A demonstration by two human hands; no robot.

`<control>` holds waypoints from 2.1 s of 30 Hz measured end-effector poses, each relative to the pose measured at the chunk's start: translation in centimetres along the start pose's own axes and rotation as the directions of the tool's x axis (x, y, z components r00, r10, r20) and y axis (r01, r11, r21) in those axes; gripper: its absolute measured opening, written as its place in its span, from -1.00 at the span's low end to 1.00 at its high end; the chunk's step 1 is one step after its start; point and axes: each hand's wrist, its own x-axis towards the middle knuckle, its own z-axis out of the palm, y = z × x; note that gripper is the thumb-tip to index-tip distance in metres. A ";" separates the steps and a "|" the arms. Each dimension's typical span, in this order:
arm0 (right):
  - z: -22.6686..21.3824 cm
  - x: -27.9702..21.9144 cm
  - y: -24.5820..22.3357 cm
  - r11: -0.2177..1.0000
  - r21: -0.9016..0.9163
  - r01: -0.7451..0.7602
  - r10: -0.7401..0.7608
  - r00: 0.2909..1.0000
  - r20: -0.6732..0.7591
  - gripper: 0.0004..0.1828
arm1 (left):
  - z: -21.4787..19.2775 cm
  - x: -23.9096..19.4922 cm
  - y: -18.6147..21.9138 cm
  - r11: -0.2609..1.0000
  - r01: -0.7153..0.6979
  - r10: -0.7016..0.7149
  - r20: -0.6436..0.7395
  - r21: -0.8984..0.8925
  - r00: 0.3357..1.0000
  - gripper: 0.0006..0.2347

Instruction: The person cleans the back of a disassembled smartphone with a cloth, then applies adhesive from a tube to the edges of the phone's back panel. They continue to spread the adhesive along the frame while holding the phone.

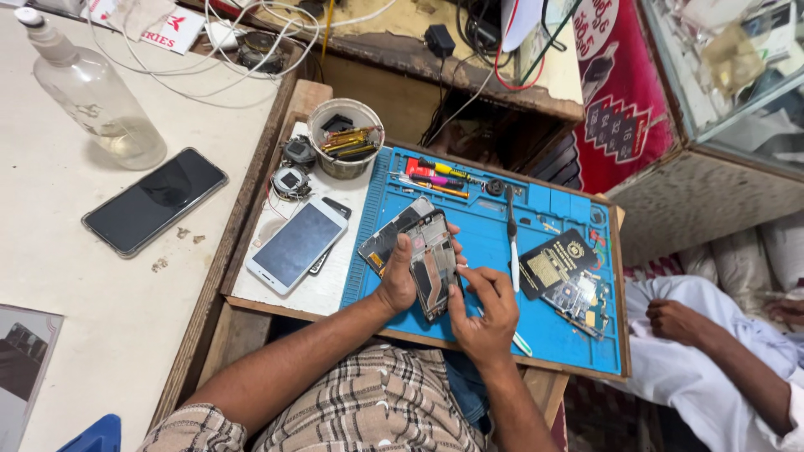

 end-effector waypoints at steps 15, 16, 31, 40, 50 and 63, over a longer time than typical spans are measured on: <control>0.7 -0.3 0.6 0.988 0.133 -0.079 0.077 0.997 0.025 -0.87 | 0.4 0.0 0.5 0.990 -0.081 0.075 0.054 0.112 0.996 -0.22; 0.7 -0.4 0.7 0.985 0.151 -0.081 0.078 0.997 0.029 -0.88 | 0.4 0.0 0.4 0.991 -0.080 0.074 0.053 0.110 0.996 -0.22; 0.1 -0.2 0.9 0.967 0.256 -0.010 -0.024 0.991 0.130 -0.97 | 0.0 -0.2 -0.4 0.992 -0.111 0.107 0.082 0.056 0.991 -0.29; 0.4 -0.5 1.9 0.950 0.242 -0.198 0.174 0.978 0.117 -0.93 | -0.5 0.0 -1.2 0.996 -0.023 0.024 0.004 -0.091 1.000 -0.27; 0.2 0.0 2.6 0.958 0.218 -0.185 0.160 0.979 0.127 -0.51 | -0.4 0.4 -0.4 1.000 0.011 -0.010 -0.084 0.013 0.996 -0.21; 0.3 0.4 2.3 0.967 0.192 -0.170 0.157 0.984 0.082 -0.76 | -0.3 0.7 -0.3 0.999 0.026 -0.021 -0.114 0.044 0.993 -0.25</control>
